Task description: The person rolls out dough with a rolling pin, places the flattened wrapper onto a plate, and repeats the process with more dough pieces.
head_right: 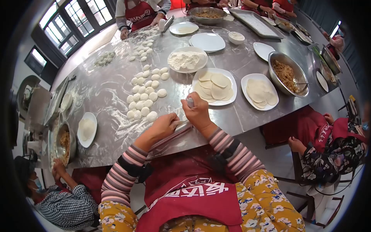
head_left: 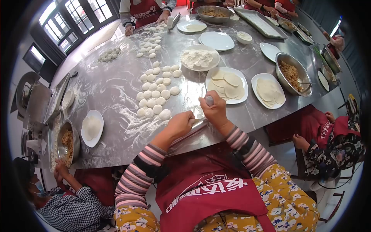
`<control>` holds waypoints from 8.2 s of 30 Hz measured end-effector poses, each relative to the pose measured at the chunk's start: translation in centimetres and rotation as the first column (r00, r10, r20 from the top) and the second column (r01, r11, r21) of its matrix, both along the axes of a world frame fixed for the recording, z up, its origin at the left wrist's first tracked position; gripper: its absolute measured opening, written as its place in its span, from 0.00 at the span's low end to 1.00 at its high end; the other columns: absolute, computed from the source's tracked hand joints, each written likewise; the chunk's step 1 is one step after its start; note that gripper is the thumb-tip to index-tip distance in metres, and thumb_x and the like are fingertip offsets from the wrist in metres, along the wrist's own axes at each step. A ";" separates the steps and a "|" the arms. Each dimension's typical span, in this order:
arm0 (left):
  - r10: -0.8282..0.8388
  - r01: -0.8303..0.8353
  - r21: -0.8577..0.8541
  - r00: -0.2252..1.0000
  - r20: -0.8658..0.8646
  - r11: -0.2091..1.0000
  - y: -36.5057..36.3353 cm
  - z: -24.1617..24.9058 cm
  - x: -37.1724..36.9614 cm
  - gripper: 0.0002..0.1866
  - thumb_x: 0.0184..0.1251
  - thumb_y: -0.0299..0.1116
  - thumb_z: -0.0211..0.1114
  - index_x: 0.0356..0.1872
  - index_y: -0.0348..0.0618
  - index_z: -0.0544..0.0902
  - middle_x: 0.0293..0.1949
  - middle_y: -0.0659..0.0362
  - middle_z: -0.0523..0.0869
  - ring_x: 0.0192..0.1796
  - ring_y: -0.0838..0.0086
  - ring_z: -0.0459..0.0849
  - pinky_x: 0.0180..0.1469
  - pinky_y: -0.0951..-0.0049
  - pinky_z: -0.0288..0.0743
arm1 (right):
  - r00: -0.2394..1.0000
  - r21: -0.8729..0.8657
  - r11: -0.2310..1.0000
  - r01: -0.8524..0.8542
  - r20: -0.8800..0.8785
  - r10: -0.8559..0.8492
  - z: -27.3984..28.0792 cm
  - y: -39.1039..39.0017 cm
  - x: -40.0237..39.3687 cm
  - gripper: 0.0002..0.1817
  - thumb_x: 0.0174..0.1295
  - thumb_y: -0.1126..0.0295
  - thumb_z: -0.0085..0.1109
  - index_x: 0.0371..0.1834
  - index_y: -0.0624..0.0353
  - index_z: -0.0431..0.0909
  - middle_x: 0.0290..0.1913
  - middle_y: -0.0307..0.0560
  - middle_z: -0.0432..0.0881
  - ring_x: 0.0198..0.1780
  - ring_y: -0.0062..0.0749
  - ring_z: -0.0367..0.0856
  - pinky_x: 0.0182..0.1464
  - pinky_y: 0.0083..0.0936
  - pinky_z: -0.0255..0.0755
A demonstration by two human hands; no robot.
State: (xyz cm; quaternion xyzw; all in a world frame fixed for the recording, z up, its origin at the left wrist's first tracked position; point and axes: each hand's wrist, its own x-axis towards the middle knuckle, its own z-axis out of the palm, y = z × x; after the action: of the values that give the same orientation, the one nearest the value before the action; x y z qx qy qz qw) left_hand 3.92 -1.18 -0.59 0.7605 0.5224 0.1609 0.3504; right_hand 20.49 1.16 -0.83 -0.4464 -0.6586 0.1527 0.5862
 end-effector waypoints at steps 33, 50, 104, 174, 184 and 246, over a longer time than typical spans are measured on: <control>0.068 -0.064 -0.047 0.994 0.090 0.997 -0.7 -1.1 -1.9 0.07 0.56 0.28 0.58 0.32 0.35 0.77 0.27 0.48 0.81 0.31 0.62 0.79 0.37 0.66 0.72 | 0.995 -0.177 0.984 -0.018 -0.098 0.001 -0.6 -6.1 2.5 0.11 0.48 0.77 0.66 0.27 0.60 0.70 0.19 0.49 0.71 0.18 0.40 0.74 0.22 0.29 0.66; 0.102 0.005 -0.420 0.967 0.233 0.908 1.3 2.8 0.7 0.08 0.61 0.29 0.59 0.39 0.36 0.78 0.32 0.63 0.79 0.35 0.81 0.75 0.37 0.80 0.69 | 0.991 -0.027 0.990 -0.136 -0.020 0.135 0.0 -7.4 3.7 0.10 0.50 0.77 0.67 0.30 0.59 0.73 0.23 0.48 0.76 0.20 0.38 0.76 0.23 0.26 0.69; 0.235 -0.230 -0.054 0.958 0.161 0.972 -0.7 -1.4 -1.2 0.10 0.50 0.27 0.68 0.33 0.36 0.78 0.24 0.58 0.79 0.28 0.74 0.78 0.32 0.73 0.73 | 0.983 -0.132 0.982 -0.134 -0.142 0.115 0.5 -4.8 2.2 0.09 0.52 0.78 0.66 0.28 0.59 0.72 0.19 0.40 0.72 0.19 0.19 0.69 0.21 0.19 0.63; -0.083 0.083 0.009 0.995 -0.047 0.996 0.1 0.7 -0.4 0.08 0.58 0.30 0.62 0.32 0.34 0.79 0.23 0.53 0.80 0.26 0.70 0.77 0.33 0.68 0.71 | 0.999 0.016 1.000 -0.023 0.029 0.022 0.3 -1.2 0.9 0.12 0.48 0.75 0.67 0.28 0.60 0.69 0.19 0.53 0.73 0.19 0.49 0.74 0.23 0.34 0.67; -0.017 0.017 -0.017 1.000 -0.021 1.000 -0.2 1.1 0.4 0.12 0.57 0.35 0.58 0.31 0.34 0.80 0.31 0.41 0.81 0.36 0.47 0.80 0.40 0.58 0.72 | 1.000 0.028 1.000 0.009 0.029 -0.009 0.0 -0.3 0.4 0.12 0.49 0.75 0.65 0.28 0.59 0.69 0.20 0.53 0.71 0.20 0.50 0.72 0.23 0.35 0.66; 0.174 -0.173 0.244 0.985 0.016 0.954 9.6 1.3 3.2 0.15 0.57 0.26 0.60 0.46 0.36 0.75 0.46 0.49 0.79 0.48 0.60 0.78 0.48 0.69 0.73 | 0.967 -0.007 0.975 -0.222 -0.128 0.220 0.8 -6.1 3.9 0.10 0.49 0.78 0.67 0.29 0.60 0.72 0.23 0.51 0.76 0.22 0.45 0.78 0.23 0.29 0.70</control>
State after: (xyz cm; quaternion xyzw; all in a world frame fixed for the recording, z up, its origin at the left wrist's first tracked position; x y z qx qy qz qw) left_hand 7.07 8.41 0.71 0.7496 0.5643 0.2520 0.2369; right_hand 24.38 -4.93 0.02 -0.3660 -0.6642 0.2520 0.6012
